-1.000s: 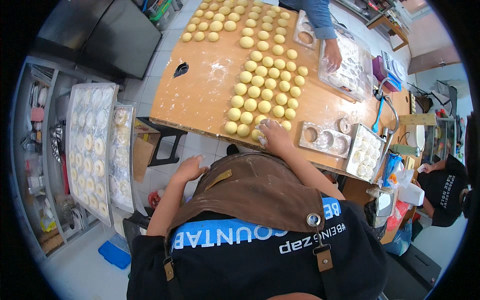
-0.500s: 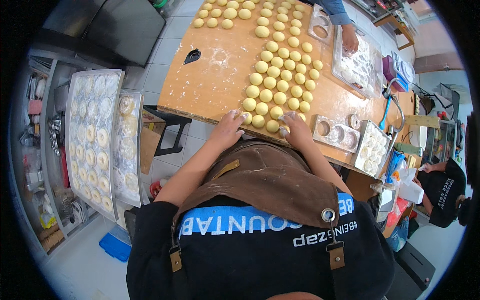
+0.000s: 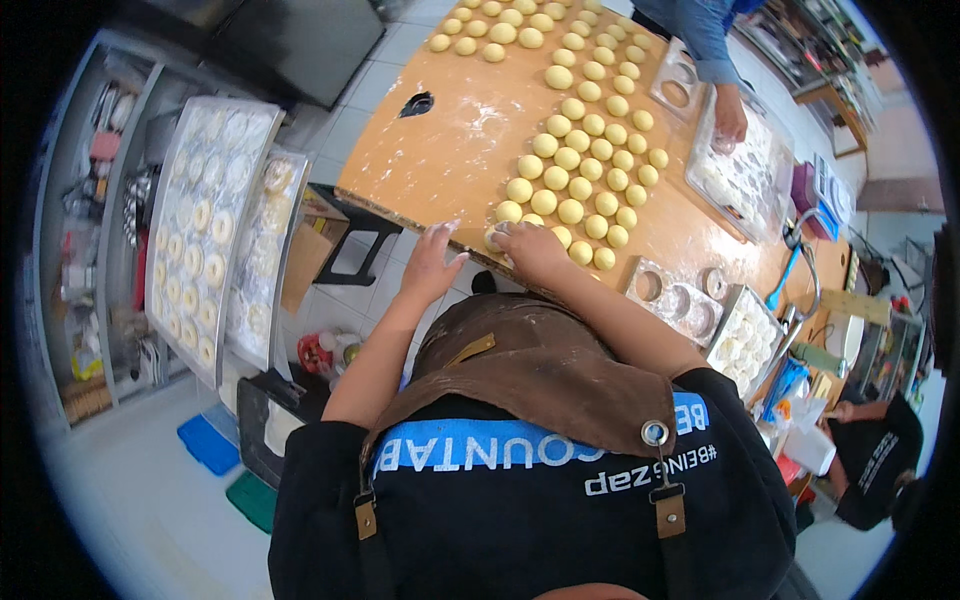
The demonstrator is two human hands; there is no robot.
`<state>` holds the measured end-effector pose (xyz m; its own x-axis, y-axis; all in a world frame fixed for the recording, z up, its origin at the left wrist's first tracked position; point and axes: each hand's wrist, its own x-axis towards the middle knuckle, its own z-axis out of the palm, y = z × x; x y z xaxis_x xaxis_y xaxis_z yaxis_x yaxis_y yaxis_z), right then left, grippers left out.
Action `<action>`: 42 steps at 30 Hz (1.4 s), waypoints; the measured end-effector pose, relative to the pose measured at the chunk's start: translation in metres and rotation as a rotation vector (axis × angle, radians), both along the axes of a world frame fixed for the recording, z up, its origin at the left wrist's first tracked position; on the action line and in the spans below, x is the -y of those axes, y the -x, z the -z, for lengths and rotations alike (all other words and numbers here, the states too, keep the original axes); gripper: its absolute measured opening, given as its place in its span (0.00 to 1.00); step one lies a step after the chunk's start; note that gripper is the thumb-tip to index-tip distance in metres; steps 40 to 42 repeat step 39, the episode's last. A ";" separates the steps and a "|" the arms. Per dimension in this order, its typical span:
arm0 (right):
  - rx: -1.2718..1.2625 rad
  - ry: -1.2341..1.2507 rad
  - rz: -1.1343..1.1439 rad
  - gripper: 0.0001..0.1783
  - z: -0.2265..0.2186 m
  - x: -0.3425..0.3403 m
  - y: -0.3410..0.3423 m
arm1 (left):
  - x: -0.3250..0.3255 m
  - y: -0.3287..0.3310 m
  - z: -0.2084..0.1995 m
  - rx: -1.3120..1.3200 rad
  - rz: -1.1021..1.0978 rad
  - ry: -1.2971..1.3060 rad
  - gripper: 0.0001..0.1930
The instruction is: The person prepares doughnuts by dipping dough balls into flour and arranging them in a circular pattern on a baking tray.
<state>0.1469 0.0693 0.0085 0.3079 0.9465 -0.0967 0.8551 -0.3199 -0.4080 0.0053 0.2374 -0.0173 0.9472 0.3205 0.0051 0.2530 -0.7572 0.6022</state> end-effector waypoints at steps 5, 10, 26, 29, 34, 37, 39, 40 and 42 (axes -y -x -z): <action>0.087 0.310 -0.104 0.21 0.006 -0.031 0.004 | 0.004 0.090 0.021 -0.076 -0.296 0.065 0.28; 0.099 0.338 -0.085 0.18 0.019 -0.040 0.005 | 0.023 0.203 0.077 -0.161 -0.597 0.160 0.29; -0.095 0.139 0.120 0.27 -0.030 -0.105 0.014 | -0.091 0.374 0.144 -0.565 -0.651 0.423 0.21; -0.095 0.077 0.054 0.27 -0.015 -0.179 0.017 | -0.109 0.362 0.147 -0.396 -0.774 0.499 0.22; -0.038 0.011 0.034 0.26 0.017 -0.283 0.022 | -0.124 0.351 0.124 -0.273 -0.815 0.578 0.22; -0.052 0.038 0.019 0.24 0.022 -0.314 0.023 | -0.104 0.391 0.142 -0.351 -0.844 0.549 0.24; -0.055 0.083 0.006 0.24 0.031 -0.327 0.023 | -0.072 0.440 0.150 -0.421 -0.833 0.509 0.25; -0.055 0.083 0.006 0.24 0.031 -0.327 0.023 | -0.072 0.440 0.150 -0.421 -0.833 0.509 0.25; -0.055 0.083 0.006 0.24 0.031 -0.327 0.023 | -0.072 0.440 0.150 -0.421 -0.833 0.509 0.25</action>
